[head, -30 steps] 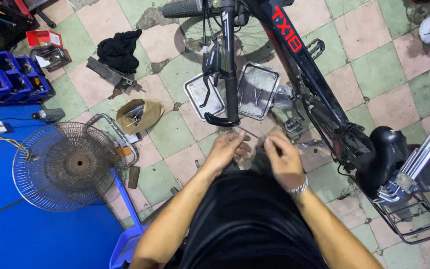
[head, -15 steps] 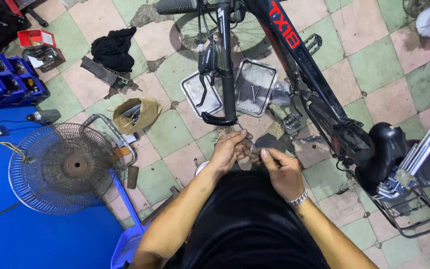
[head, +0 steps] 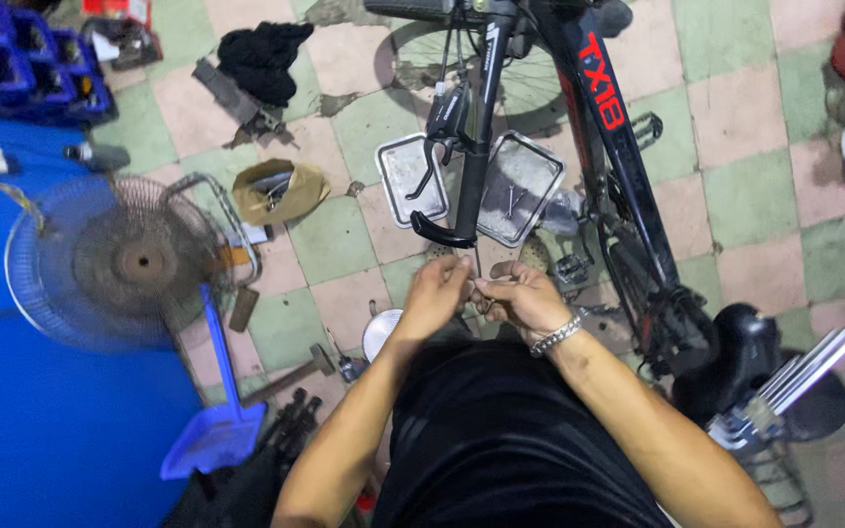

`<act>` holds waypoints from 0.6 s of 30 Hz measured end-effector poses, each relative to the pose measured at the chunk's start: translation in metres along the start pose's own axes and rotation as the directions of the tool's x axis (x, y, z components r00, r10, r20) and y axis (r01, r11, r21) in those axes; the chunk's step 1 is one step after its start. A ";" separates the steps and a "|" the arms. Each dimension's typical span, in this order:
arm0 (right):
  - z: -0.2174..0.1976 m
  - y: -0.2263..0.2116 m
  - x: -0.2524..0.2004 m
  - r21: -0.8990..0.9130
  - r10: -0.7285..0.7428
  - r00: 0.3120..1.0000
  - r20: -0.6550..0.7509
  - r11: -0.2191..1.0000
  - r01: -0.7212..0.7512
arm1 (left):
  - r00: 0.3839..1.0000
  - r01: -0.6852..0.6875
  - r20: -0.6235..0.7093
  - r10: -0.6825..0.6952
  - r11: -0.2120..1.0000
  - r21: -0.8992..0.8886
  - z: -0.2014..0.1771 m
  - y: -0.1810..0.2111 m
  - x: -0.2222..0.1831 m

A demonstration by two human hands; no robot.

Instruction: The person repairs a bicycle handlebar using Allen keys and an air compressor nozzle. They move a metal tray, loosen parts with tools, and manipulate the grip and brake assembly.

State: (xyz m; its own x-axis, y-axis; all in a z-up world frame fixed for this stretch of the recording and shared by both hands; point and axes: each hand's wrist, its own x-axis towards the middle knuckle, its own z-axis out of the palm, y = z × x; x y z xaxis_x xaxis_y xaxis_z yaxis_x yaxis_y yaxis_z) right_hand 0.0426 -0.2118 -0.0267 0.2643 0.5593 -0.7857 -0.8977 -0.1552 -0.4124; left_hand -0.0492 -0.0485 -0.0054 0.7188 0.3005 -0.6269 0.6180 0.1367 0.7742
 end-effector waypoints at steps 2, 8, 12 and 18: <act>-0.012 -0.006 0.007 -0.087 0.036 0.999 -0.019 0.995 -0.038 | 0.977 -0.130 -0.124 0.176 0.943 0.308 0.004 0.026 -0.041; -0.018 -0.036 0.027 -0.255 0.230 0.972 0.046 0.944 -0.211 | 0.722 -0.205 -0.261 0.641 0.559 0.804 0.058 0.076 -0.089; -0.016 -0.045 0.039 -0.358 0.228 0.966 0.123 0.918 -0.171 | 0.680 -0.047 -0.434 0.592 0.625 0.779 0.085 0.072 -0.086; -0.028 -0.056 0.054 -0.397 0.304 0.944 0.132 0.889 -0.230 | 0.683 -0.042 -0.297 0.667 0.442 0.896 0.096 0.064 -0.078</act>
State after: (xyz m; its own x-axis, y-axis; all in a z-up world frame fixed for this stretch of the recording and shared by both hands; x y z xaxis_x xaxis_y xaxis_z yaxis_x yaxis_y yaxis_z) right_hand 0.1169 -0.1960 -0.0594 -0.0699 0.5883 -0.8056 -0.7187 -0.5898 -0.3682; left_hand -0.0347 -0.1541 0.0848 0.8087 0.5770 0.1142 0.5284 -0.7980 0.2898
